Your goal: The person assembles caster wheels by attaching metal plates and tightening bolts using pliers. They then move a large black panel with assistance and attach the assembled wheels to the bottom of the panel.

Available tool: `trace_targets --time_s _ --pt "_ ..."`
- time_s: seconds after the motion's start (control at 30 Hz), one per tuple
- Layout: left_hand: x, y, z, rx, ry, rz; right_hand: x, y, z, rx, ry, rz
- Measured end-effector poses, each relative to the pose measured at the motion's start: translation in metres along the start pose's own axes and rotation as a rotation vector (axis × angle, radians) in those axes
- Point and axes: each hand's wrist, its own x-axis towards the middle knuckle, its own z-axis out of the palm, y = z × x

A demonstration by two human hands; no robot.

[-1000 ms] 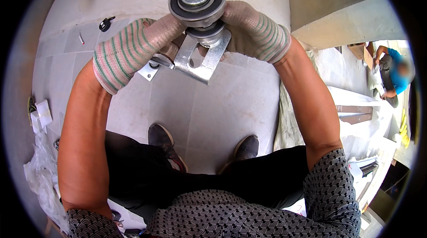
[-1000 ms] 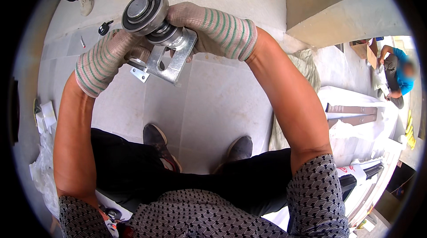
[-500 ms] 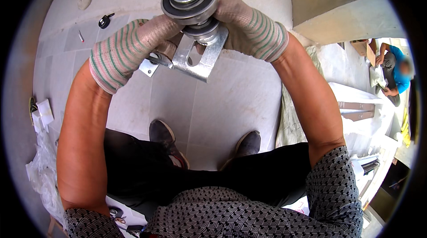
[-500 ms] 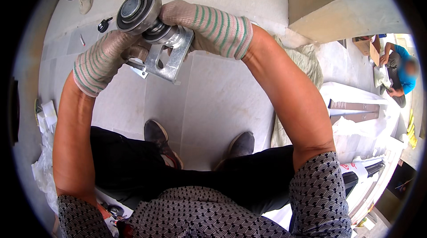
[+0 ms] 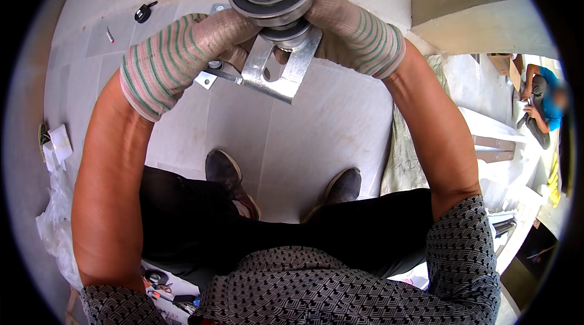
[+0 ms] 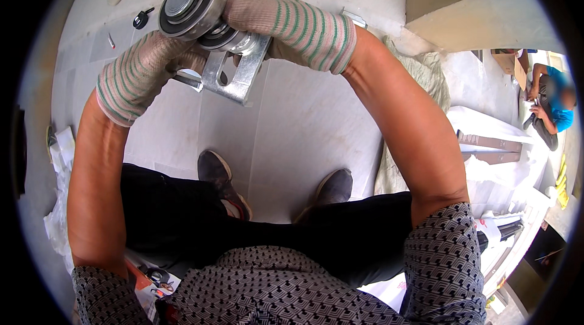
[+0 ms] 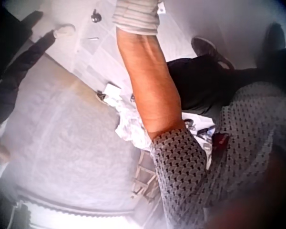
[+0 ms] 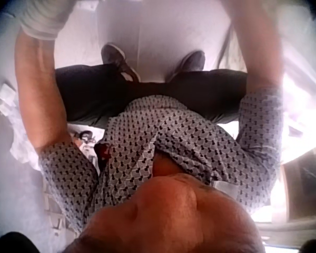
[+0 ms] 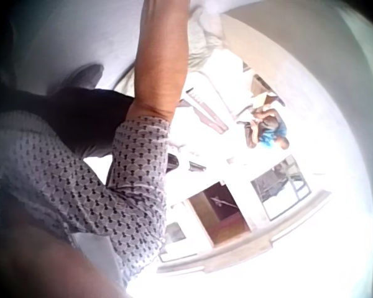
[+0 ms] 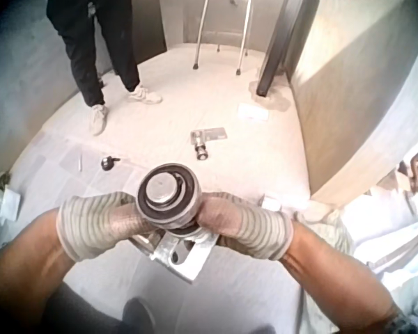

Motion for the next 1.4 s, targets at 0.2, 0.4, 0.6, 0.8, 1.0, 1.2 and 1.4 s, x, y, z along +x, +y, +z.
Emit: trace_targets --time_s 0.2,0.4,0.6,0.8,1.0,1.2,1.4 --pt "-0.007 0.013 0.003 -0.031 0.038 -0.084 0.001 0.001 -0.001 0.042 -0.012 0.055" --pt "-0.001 0.024 0.013 -0.190 0.203 -0.052 0.015 -0.006 -0.015 0.030 0.103 0.013" --pt "-0.002 0.034 0.005 -0.087 0.074 -0.108 0.014 -0.016 -0.010 0.058 0.231 0.035" --pt "-0.009 0.053 0.017 0.081 0.143 -0.125 0.014 -0.019 -0.004 0.138 0.274 -0.067" --pt "-0.008 0.052 0.021 0.106 0.176 -0.184 0.017 -0.016 -0.006 0.085 0.236 -0.043" --pt "-0.011 0.062 0.023 0.162 0.159 -0.184 0.016 -0.011 -0.009 0.050 0.218 -0.094" --pt "-0.019 0.064 0.026 0.229 0.160 -0.198 0.022 0.001 -0.010 0.085 0.187 -0.162"
